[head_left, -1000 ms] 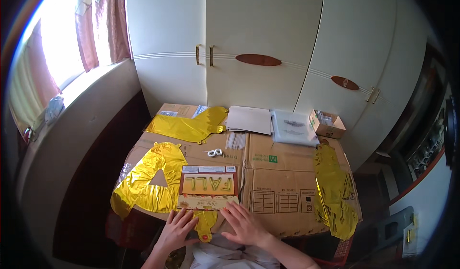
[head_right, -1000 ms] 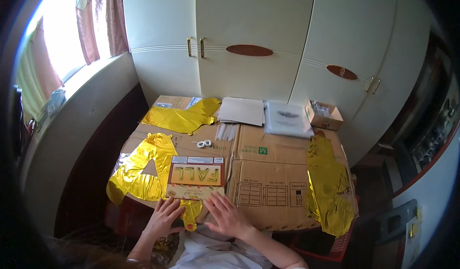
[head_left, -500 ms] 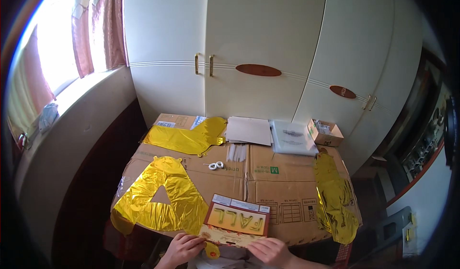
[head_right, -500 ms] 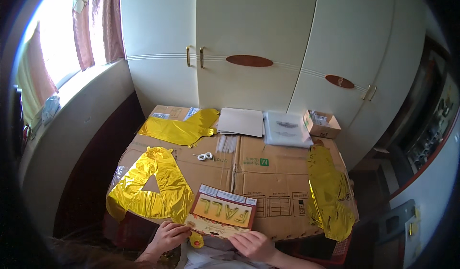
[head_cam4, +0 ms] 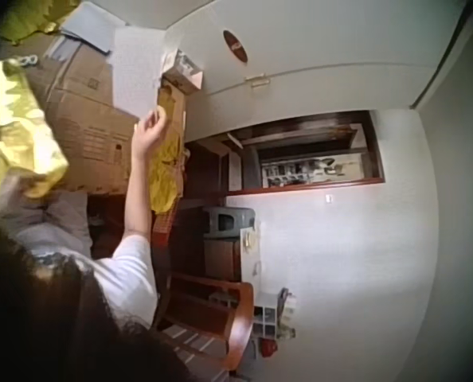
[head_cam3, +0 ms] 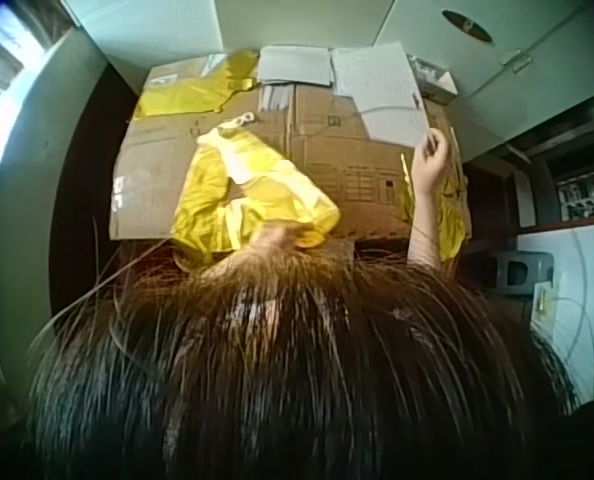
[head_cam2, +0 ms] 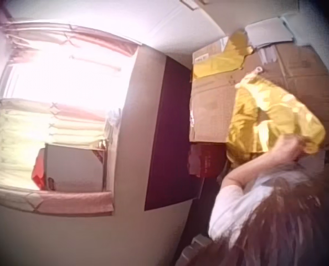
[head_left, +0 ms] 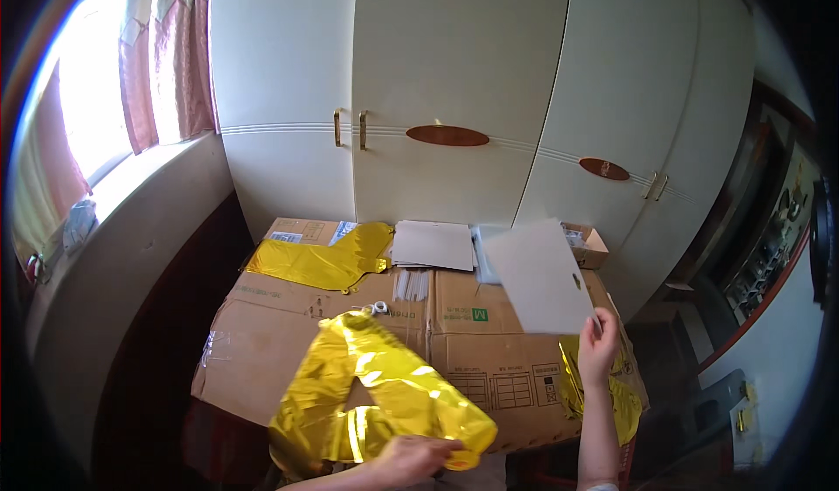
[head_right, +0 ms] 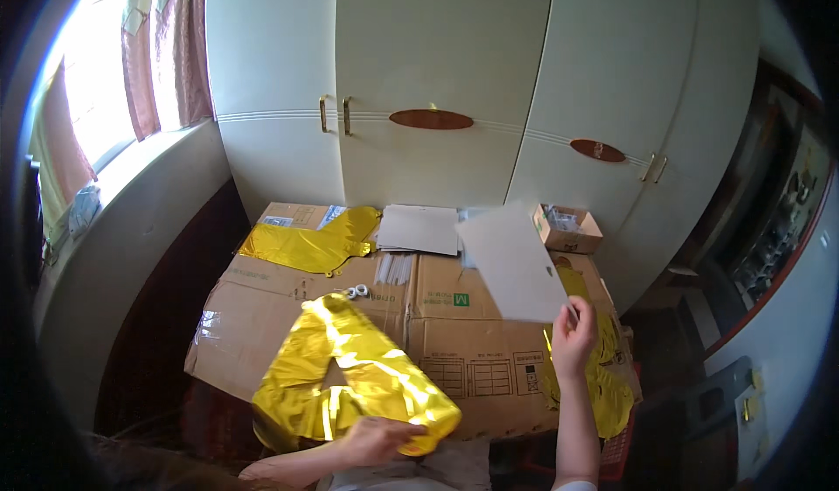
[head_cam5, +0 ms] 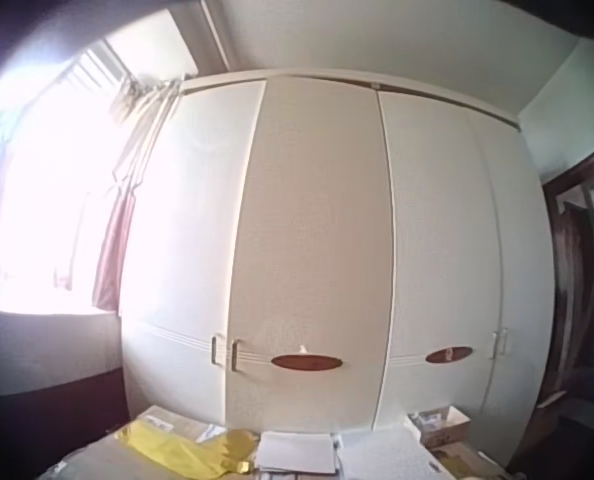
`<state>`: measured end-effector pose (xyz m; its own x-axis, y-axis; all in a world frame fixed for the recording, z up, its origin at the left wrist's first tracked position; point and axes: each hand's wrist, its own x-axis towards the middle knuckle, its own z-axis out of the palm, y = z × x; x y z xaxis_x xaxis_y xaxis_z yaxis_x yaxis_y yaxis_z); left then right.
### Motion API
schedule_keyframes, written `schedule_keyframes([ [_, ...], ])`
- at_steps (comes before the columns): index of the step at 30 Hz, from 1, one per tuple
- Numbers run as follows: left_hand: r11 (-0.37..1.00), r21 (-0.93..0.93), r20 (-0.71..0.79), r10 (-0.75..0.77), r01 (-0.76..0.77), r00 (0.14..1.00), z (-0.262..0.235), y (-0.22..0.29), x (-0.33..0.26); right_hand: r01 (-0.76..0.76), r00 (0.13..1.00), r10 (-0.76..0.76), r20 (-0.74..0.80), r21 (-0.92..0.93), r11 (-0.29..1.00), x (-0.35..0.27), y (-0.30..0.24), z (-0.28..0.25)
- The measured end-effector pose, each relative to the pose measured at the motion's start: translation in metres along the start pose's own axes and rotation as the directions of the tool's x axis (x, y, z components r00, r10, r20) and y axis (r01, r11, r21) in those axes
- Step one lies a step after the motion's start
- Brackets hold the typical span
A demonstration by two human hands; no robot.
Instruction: Folding a large gold foil letter-shaped balloon on a workspace table.
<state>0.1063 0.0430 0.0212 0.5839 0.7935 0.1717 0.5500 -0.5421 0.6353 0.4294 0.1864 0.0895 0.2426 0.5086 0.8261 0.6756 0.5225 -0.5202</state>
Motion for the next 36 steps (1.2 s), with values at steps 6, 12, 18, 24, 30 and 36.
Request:
schedule_keyframes([
  [6, 0.85, 0.007, -0.142, 0.522, -0.526, 0.841, 0.073, 0.012, 0.065, 0.33, 0.944, -0.328, 0.035, -0.119, 0.937, 0.055, 0.031, 0.082],
  [12, 0.89, -0.061, 0.045, 0.454, -0.451, 0.89, 0.1, 0.013, 0.102, 0.519, 0.841, -0.491, 0.229, -0.083, 0.851, 0.073, 0.046, 0.19],
  [18, 0.915, 0.281, 0.01, 0.298, -0.288, 0.955, 0.007, -0.009, 0.059, 0.483, 0.803, -0.377, 0.462, -0.133, 0.865, 0.041, 0.086, 0.259],
  [24, 0.882, 0.466, -0.041, -0.055, 0.068, 0.998, -0.038, -0.077, 0.007, 0.419, 0.677, -0.213, 0.705, -0.131, 0.898, 0.024, 0.124, 0.278],
  [30, 0.838, 0.545, 0.028, -0.005, -0.011, 1.0, -0.025, -0.092, 0.027, 0.278, 0.622, -0.068, 0.78, -0.139, 0.951, 0.026, 0.127, 0.275],
  [36, 0.871, 0.491, 0.044, -0.001, -0.021, 0.999, -0.014, -0.096, 0.063, 0.374, 0.583, -0.149, 0.799, -0.102, 0.922, 0.026, 0.084, 0.224],
])
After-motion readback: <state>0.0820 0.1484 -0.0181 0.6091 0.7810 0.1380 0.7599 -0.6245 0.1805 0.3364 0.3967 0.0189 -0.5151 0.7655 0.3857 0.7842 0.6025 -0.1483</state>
